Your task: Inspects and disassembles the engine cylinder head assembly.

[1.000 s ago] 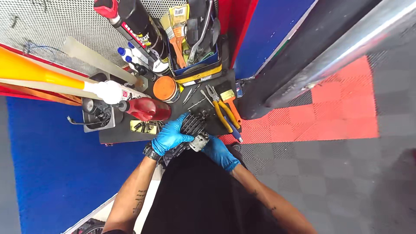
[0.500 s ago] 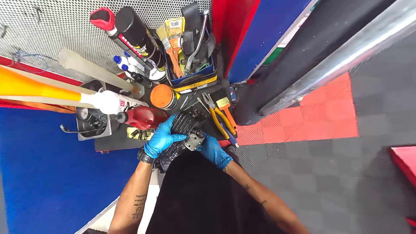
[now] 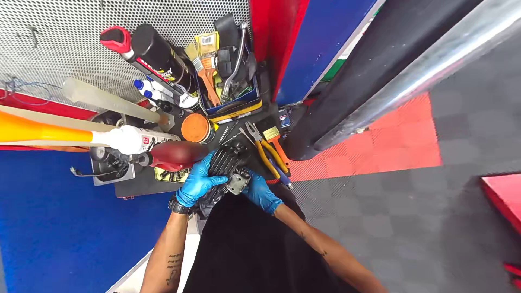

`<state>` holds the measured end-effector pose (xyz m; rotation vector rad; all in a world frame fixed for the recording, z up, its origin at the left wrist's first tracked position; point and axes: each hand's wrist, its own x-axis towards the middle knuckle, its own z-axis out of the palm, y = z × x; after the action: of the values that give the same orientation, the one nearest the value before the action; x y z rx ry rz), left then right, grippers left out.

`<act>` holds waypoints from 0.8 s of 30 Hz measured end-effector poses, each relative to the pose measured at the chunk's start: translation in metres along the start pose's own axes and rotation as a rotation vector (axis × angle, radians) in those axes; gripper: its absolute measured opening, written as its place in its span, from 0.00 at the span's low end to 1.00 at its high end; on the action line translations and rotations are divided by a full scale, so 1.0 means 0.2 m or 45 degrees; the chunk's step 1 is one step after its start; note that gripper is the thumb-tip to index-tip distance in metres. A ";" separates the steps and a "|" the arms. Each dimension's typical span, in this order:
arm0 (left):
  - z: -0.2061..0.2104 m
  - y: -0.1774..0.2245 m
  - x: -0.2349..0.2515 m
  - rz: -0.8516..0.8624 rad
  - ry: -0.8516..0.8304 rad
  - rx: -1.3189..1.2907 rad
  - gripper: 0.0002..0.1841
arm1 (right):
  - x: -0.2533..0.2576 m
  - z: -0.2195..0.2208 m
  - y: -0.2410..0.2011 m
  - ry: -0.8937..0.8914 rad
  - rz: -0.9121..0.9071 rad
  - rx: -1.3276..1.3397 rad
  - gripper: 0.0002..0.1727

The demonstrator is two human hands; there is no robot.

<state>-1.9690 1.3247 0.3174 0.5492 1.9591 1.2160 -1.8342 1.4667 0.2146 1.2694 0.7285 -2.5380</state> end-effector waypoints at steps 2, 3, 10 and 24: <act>-0.01 0.00 0.00 0.000 0.008 -0.072 0.44 | 0.02 0.01 0.00 0.013 0.026 0.031 0.21; -0.02 0.00 0.00 0.005 0.009 -0.098 0.43 | 0.02 0.02 0.00 0.013 0.033 0.044 0.21; 0.03 0.00 -0.01 0.001 0.121 -0.103 0.42 | 0.05 0.03 -0.05 0.041 0.124 0.048 0.22; 0.11 0.05 -0.02 -0.131 0.414 -0.122 0.36 | 0.09 0.04 -0.12 0.018 0.162 -0.170 0.26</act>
<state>-1.9492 1.3395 0.3223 0.2070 2.1515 1.3932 -1.8604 1.4825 0.2126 1.2492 0.7798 -2.3412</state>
